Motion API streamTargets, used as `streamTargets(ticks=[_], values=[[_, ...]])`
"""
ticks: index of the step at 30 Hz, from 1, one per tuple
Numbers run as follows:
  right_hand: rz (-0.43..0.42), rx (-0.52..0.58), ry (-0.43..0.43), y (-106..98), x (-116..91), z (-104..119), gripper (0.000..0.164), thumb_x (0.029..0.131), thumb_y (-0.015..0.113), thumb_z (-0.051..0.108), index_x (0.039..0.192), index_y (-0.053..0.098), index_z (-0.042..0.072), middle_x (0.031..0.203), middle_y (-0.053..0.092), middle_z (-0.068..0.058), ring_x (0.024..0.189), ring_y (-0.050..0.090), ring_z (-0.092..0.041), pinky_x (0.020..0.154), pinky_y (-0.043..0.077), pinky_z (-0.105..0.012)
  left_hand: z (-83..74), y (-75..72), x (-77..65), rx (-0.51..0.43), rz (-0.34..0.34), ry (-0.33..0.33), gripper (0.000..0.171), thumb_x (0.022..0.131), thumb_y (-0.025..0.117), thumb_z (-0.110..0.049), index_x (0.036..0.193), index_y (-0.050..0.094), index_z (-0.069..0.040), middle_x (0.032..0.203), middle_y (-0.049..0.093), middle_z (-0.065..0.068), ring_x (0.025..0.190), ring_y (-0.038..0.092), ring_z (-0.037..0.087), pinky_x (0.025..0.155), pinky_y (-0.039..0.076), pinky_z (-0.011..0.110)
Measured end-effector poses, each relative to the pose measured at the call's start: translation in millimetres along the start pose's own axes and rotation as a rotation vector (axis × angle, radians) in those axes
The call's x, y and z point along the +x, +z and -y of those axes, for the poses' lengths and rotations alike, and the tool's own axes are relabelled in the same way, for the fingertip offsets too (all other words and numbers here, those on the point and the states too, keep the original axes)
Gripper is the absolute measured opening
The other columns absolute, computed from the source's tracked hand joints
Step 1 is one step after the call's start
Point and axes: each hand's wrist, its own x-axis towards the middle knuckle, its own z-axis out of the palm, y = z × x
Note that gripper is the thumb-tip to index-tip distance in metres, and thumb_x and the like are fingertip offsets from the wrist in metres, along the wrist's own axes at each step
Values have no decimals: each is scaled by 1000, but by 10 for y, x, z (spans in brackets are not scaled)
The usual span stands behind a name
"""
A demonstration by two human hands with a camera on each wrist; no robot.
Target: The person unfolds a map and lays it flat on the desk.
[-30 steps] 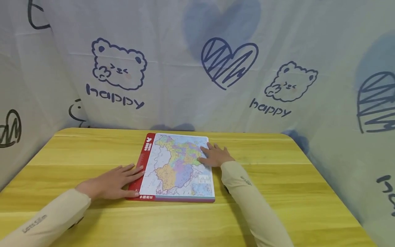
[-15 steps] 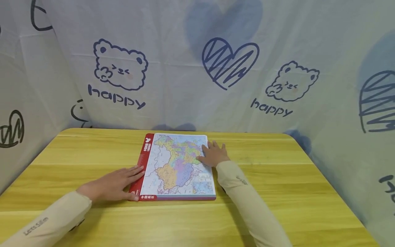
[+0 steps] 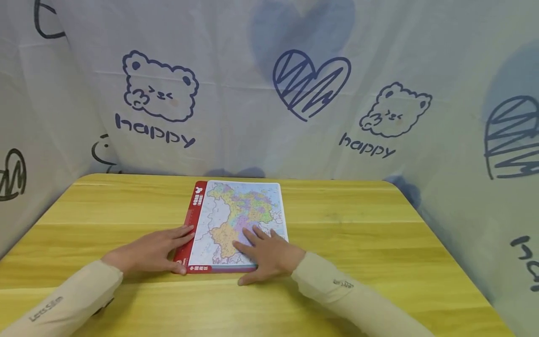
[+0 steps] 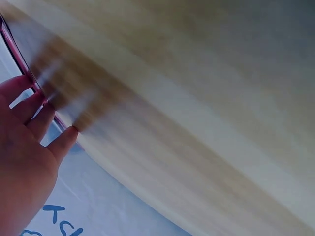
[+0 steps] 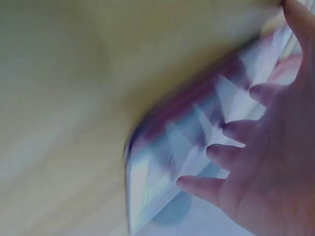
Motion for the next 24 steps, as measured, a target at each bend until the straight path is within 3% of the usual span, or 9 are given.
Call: streamTargets(ticks=[3, 7, 16, 20, 24], values=[[-44, -1, -45, 42, -31, 85, 85, 86, 43, 74, 155, 20, 31, 161, 11, -6, 146, 11, -30, 110, 22, -59, 15, -9, -2, 9, -20, 9, 97, 76, 66, -67, 139, 48, 4, 146, 39, 23, 129, 41, 45, 99, 41, 55], [-69, -30, -16, 87, -22, 92, 80, 89, 38, 74, 155, 20, 33, 161, 10, -5, 145, 11, -32, 105, 26, -65, 21, -10, 3, -4, -29, 13, 97, 74, 67, -68, 138, 50, 4, 146, 40, 23, 128, 41, 45, 99, 41, 55], [-123, -111, -22, 108, -9, 71, 68, 95, 34, 66, 154, 25, 33, 159, 19, -7, 143, 21, -35, 98, 37, -65, 13, -9, 19, -20, -20, -4, 98, 74, 67, -68, 139, 49, 3, 147, 38, 23, 129, 40, 45, 100, 39, 56], [-176, -203, -37, 133, 1, 88, 66, 96, 33, 64, 153, 31, 31, 156, 28, -9, 139, 31, -37, 91, 45, -61, 3, -14, 16, -27, -11, -7, 98, 75, 67, -68, 139, 48, 4, 148, 37, 24, 129, 40, 46, 101, 39, 56], [-287, -318, -82, 171, 10, 91, 63, 97, 36, 63, 149, 41, 27, 148, 43, -12, 128, 46, -39, 79, 55, -49, 1, -17, 7, -19, -15, -1, 97, 75, 68, -66, 138, 48, 5, 147, 37, 25, 129, 40, 47, 100, 39, 57]])
